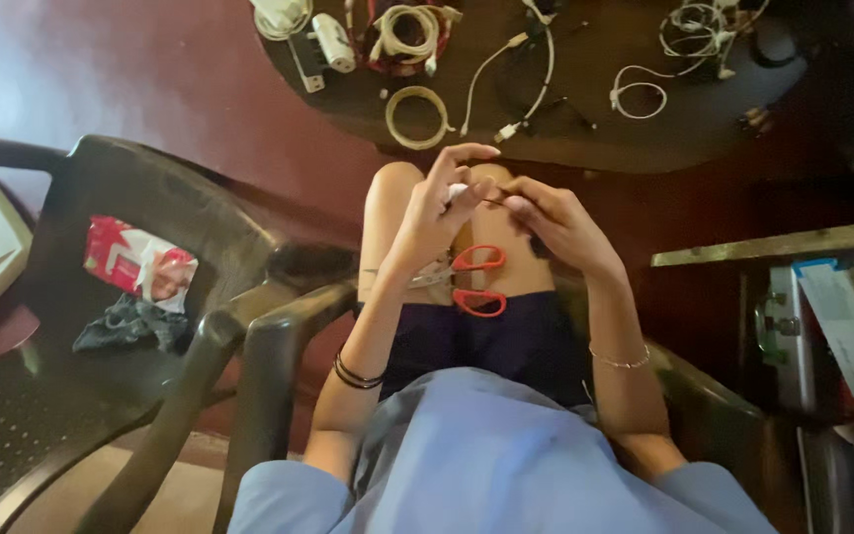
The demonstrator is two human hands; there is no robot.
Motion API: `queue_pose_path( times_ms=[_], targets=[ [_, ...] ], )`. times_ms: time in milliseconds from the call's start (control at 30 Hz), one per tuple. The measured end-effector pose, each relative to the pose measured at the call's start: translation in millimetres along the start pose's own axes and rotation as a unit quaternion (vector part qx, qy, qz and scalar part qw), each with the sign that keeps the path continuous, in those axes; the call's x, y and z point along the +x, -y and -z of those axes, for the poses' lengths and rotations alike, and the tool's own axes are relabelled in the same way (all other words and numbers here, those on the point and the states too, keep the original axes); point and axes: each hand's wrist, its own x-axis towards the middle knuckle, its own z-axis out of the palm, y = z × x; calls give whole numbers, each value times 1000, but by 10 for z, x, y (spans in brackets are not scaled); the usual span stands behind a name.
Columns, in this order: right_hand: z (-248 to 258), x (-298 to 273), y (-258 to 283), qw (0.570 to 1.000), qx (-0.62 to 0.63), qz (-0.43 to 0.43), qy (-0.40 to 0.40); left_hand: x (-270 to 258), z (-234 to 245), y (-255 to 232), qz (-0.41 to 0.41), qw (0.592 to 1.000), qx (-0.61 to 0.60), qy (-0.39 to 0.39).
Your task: The person sits at a table and repairs a black USB cable by cleaning the connector with a tissue, cutting a piece of electrical tape with scissors, and wrapping the tape around the cable's damaged section. The person then cleans a white earphone cable with a tissue.
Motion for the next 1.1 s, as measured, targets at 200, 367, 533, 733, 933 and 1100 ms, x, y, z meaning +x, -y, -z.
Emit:
queue_pose_path(
  times_ms=[200, 367, 533, 733, 933, 1100],
  targets=[
    [-23, -157, -175, 918, -365, 30, -150, -245, 191, -124, 74, 954, -286, -59],
    [-218, -158, -11, 943, -198, 254, -80, -372, 104, 122, 126, 853, -502, -73],
    [-525, -67, -43, 951, 95, 291, -40, -494, -79, 536, 155, 876, -455, -51],
    [-478, -246, -84, 972, 183, 112, -94, -554, 274, 705, 91, 912, -340, -213],
    [-485, -232, -140, 978, 200, -53, -21, -469, 205, 244, 16, 903, -382, -197],
    [-588, -185, -178, 995, 57, 75, 40, -440, -58, -68, 39, 953, -297, -47]
  ],
)
